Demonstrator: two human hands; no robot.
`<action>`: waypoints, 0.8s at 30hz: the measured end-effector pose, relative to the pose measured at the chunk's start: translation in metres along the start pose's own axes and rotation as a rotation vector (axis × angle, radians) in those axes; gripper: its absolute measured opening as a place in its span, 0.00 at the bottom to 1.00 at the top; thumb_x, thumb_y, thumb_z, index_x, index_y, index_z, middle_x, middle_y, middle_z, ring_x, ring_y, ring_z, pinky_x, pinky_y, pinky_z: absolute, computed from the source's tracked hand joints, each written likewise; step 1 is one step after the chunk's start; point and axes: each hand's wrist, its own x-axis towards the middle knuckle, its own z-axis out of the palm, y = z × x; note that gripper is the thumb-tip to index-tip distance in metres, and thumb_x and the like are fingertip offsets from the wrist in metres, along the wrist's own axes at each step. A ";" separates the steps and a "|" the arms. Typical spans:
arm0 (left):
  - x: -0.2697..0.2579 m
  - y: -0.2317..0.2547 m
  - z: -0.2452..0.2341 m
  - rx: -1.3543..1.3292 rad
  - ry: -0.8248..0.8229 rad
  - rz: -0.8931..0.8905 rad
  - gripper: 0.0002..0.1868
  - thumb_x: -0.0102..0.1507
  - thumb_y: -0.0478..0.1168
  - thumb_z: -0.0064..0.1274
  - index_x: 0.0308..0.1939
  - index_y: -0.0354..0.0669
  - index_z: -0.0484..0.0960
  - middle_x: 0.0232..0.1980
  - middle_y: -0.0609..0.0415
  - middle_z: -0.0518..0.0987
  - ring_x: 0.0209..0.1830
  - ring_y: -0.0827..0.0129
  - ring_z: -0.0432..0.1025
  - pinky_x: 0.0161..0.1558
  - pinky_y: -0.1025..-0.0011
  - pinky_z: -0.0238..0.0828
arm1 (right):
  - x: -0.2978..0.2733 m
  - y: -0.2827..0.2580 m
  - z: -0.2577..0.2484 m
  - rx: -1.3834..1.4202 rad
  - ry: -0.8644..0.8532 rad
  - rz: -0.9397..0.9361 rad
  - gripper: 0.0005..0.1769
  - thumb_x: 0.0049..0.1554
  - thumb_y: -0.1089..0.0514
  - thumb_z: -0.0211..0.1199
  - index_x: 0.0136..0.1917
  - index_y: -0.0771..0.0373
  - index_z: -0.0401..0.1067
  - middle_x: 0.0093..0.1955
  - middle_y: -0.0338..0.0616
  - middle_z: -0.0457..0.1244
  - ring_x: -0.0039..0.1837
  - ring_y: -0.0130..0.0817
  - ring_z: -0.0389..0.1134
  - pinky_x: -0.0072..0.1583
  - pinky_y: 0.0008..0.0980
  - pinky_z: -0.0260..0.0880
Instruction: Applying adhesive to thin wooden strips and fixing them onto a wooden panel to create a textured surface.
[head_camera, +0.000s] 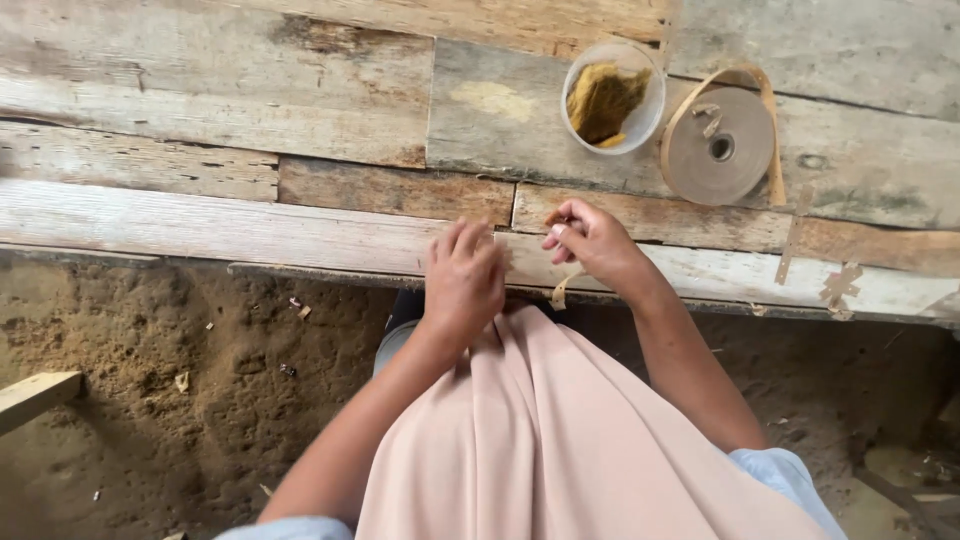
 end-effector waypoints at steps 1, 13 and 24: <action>0.008 0.004 0.009 0.000 -0.009 0.002 0.05 0.57 0.44 0.57 0.36 0.56 0.85 0.61 0.58 0.77 0.64 0.51 0.70 0.53 0.50 0.67 | -0.005 0.007 -0.002 0.007 0.002 0.006 0.15 0.64 0.58 0.53 0.62 0.65 0.65 0.45 0.51 0.70 0.42 0.32 0.73 0.46 0.27 0.74; 0.053 -0.005 0.077 0.052 -0.200 0.617 0.30 0.72 0.62 0.19 0.74 0.70 0.64 0.82 0.57 0.55 0.84 0.50 0.43 0.75 0.37 0.33 | -0.038 0.002 -0.036 0.503 0.294 -0.113 0.15 0.65 0.61 0.53 0.64 0.65 0.62 0.50 0.55 0.69 0.46 0.38 0.74 0.50 0.30 0.75; 0.070 -0.003 0.062 -0.071 -0.329 0.605 0.30 0.68 0.52 0.39 0.77 0.64 0.62 0.82 0.52 0.56 0.82 0.47 0.46 0.72 0.33 0.39 | -0.034 -0.019 -0.031 0.637 0.274 -0.290 0.16 0.64 0.64 0.55 0.64 0.67 0.62 0.49 0.60 0.69 0.50 0.42 0.75 0.57 0.42 0.76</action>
